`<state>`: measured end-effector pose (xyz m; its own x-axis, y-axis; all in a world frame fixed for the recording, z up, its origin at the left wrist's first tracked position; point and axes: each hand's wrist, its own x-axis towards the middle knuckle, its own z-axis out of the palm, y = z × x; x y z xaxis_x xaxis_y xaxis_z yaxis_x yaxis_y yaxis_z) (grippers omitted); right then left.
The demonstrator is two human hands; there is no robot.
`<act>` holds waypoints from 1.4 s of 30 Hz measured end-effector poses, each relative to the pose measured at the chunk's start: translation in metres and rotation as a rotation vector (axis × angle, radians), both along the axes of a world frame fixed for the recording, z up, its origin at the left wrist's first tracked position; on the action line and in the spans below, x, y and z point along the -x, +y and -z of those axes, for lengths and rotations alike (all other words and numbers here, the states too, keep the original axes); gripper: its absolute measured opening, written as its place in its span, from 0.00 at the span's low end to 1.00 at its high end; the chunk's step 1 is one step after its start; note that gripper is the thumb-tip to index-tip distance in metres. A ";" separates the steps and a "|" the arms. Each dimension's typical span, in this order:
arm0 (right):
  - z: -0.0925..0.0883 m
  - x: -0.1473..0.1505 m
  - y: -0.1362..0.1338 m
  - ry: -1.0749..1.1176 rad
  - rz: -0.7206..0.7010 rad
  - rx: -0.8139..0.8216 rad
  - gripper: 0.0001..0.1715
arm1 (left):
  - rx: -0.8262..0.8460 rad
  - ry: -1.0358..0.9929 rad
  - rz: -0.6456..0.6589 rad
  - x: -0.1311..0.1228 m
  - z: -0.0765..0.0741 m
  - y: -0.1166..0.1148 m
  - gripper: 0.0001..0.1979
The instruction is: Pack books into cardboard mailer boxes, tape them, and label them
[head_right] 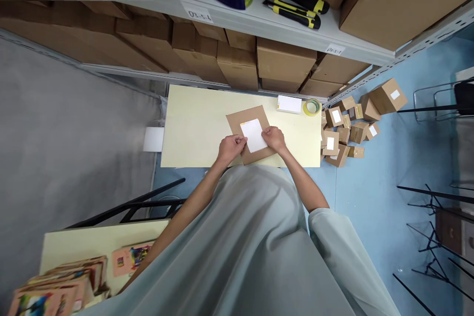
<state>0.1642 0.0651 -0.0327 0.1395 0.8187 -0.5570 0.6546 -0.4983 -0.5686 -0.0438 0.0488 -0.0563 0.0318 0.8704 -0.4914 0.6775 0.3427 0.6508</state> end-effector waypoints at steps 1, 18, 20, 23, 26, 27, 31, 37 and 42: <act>0.000 0.001 0.000 -0.011 -0.005 -0.001 0.05 | -0.004 0.009 0.001 0.000 0.000 0.000 0.12; -0.006 0.009 -0.002 -0.102 -0.057 -0.006 0.07 | 0.015 0.032 0.014 -0.002 0.003 0.005 0.10; -0.006 0.010 -0.002 -0.110 -0.059 -0.017 0.07 | 0.010 0.043 0.011 -0.003 0.004 0.006 0.10; -0.008 0.011 -0.003 -0.121 -0.070 -0.013 0.07 | 0.021 0.063 0.001 -0.004 0.005 0.006 0.10; -0.010 0.013 -0.003 -0.141 -0.078 -0.002 0.07 | 0.036 0.048 -0.006 -0.003 0.006 0.007 0.09; -0.010 0.014 -0.003 -0.146 -0.079 -0.002 0.07 | 0.040 0.035 -0.007 -0.003 0.006 0.008 0.09; -0.009 0.016 -0.003 -0.167 -0.077 0.005 0.08 | 0.060 0.012 0.001 -0.002 0.007 0.013 0.08; -0.007 0.018 -0.004 -0.187 -0.077 0.002 0.06 | 0.074 0.047 0.053 -0.004 0.002 0.020 0.08; -0.006 0.020 -0.005 -0.242 -0.096 0.008 0.09 | 0.128 0.149 0.120 -0.006 -0.013 0.022 0.16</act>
<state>0.1441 0.0598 -0.0269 0.1911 0.8305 -0.5232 0.8159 -0.4307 -0.3858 -0.0378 0.0705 -0.0436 0.0504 0.7949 -0.6046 0.8037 0.3271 0.4971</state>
